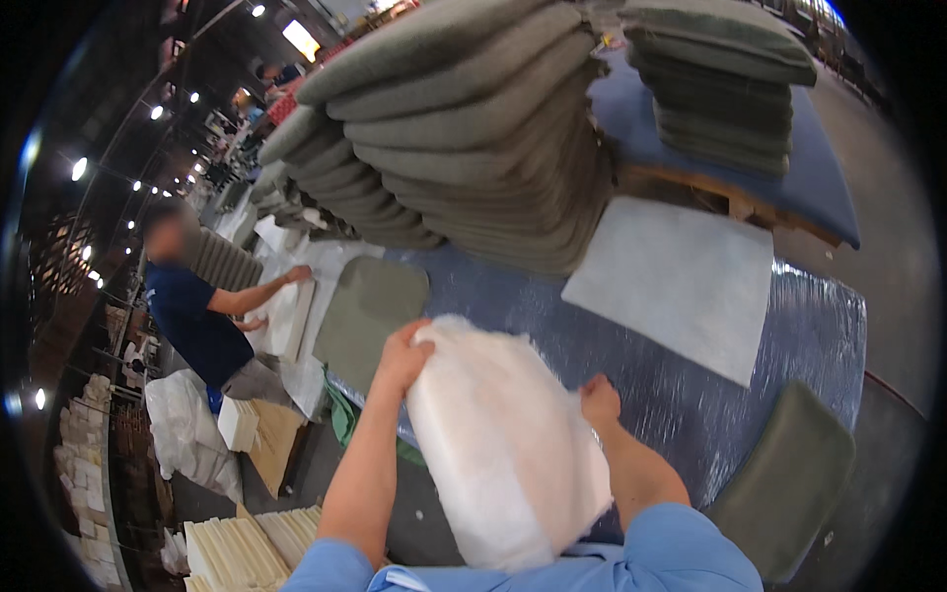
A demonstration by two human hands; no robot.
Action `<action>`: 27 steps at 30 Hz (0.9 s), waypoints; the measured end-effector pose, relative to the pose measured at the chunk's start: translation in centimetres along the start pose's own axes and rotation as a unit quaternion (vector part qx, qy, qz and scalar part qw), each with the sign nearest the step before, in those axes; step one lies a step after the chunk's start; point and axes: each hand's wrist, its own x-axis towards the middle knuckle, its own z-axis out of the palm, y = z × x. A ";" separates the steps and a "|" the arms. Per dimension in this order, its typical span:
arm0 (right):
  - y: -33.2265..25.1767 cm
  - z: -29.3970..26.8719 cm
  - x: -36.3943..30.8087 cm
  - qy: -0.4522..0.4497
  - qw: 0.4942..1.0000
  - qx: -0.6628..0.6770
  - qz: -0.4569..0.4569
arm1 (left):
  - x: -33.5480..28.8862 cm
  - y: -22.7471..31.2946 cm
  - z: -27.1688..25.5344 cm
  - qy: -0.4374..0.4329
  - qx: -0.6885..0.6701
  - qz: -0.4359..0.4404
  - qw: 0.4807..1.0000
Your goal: The person folds a white foam sheet on a table, repeatedly adjusting and compressing it by hand. The person then places the folded foam aside and picks up another foam sheet to repeat the process.
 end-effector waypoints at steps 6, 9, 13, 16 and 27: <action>-14.7 -2.7 0.4 -0.034 0.967 0.181 -0.178 | -0.2 0.4 0.9 -0.006 0.009 -0.007 1.000; -24.2 -3.6 -2.4 -0.106 0.963 0.087 -0.234 | -0.5 0.0 0.4 -0.008 0.028 -0.012 1.000; -25.2 -2.3 -3.3 -0.072 0.921 -0.001 -0.383 | -0.1 1.3 0.7 -0.038 0.021 -0.002 0.999; -23.2 -1.9 -4.2 -0.100 0.905 0.059 -0.410 | -0.1 3.4 1.0 -0.077 0.058 -0.002 0.995; -17.2 -7.4 -5.7 -0.144 0.950 0.047 -0.274 | -0.3 4.6 1.0 -0.077 0.145 -0.002 0.986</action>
